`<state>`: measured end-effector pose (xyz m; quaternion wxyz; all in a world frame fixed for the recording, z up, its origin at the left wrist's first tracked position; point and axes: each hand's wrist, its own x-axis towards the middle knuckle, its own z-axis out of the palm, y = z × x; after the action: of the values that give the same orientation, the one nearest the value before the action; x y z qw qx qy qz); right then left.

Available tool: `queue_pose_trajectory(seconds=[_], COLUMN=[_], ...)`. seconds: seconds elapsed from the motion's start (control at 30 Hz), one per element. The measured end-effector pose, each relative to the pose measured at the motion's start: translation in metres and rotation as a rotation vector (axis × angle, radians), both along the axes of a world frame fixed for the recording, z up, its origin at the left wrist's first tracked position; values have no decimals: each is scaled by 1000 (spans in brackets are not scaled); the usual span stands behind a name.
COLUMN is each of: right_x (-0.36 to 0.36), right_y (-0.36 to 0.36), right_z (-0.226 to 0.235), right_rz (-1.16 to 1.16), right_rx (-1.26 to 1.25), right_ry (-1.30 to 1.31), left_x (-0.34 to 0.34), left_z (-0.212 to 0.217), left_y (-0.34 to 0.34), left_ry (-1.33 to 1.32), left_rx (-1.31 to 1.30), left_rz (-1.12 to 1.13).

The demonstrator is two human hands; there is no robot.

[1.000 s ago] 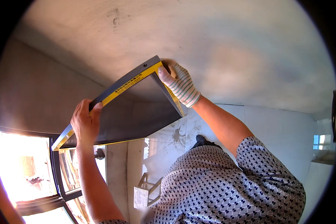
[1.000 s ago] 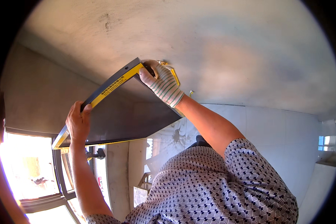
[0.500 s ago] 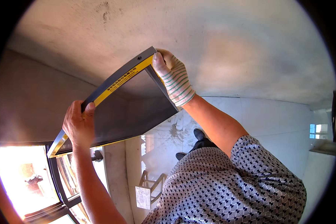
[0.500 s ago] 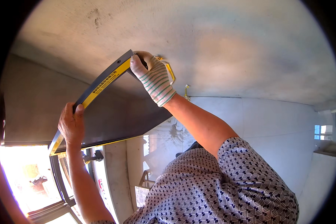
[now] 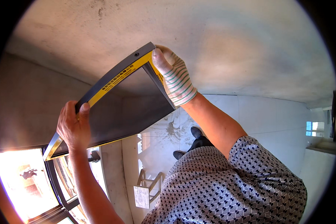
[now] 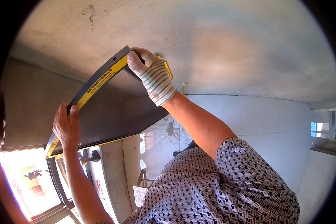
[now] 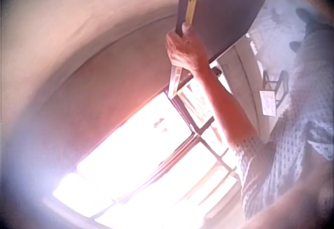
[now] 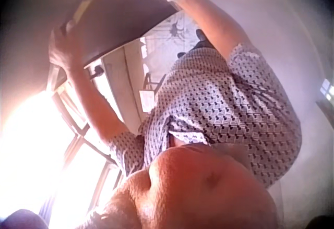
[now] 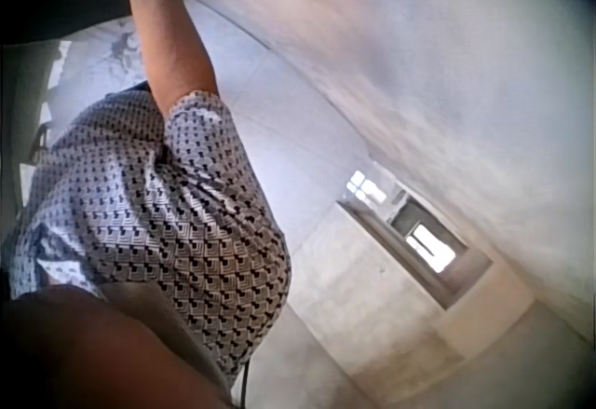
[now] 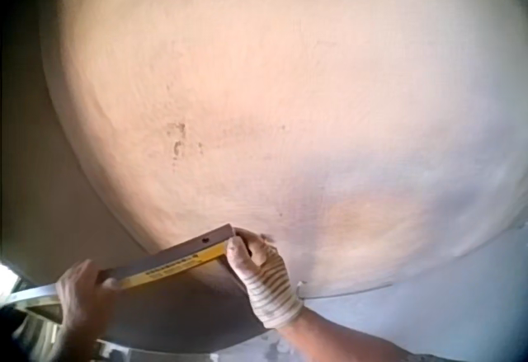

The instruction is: The person assembles a window frame by hand, peeling protective yellow tape from the edges and inserting a white plastic strip into the frame's groove. They manipulate the frame components, aligning and fitting them together while working in a room with a large window.

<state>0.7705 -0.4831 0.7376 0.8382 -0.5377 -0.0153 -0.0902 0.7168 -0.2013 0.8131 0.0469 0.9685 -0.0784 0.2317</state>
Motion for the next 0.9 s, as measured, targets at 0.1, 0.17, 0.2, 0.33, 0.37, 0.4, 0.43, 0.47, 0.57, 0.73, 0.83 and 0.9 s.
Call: queue_pose_trajectory(seconds=[0.1, 0.17, 0.2, 0.33, 0.37, 0.4, 0.43, 0.47, 0.57, 0.73, 0.83, 0.9], right_x=[-4, -3, -4, -4, -3, -3, -2, -1, 0, -3, -1, -1], right_y=[0, -2, -2, -5, -5, -5, -4, -4, -8, -7, -4, -4], right_z=[7, 6, 6, 5, 5, 4, 3, 1, -5, 3, 2, 1], right_rz=[20, 18, 29, 66, 76, 75, 74, 73, 117, 115, 76, 61], right_rx=[29, 23, 27, 37, 39, 23, 6, -11, -67, -7, -6, -22], right_ry=[1, -26, -24, -31, -37, -48, -59, -71, -86, -71, -59, -55], left_x=[0, 1, 0, 1, 1, 1, 2, 2, 1, 2, 2, 1], left_z=[-1, -1, -1, -1, -1, -1, -1, -1, 0, -2, -4, -5], left_y=[1, 1, 1, 2, 2, 3, 3, 4, 7, 8, 10, 10], left_ry=[-4, 4, 7, 28, 35, 30, 24, 17, 7, 8, 4, 11], left_rx=[2, -11, -12, -23, -24, -24, -23, -23, -14, -7, 6, 0], left_rz=[7, 1, -2, -3, 1, -8, -17, -26, -36, -40, -42, -34])
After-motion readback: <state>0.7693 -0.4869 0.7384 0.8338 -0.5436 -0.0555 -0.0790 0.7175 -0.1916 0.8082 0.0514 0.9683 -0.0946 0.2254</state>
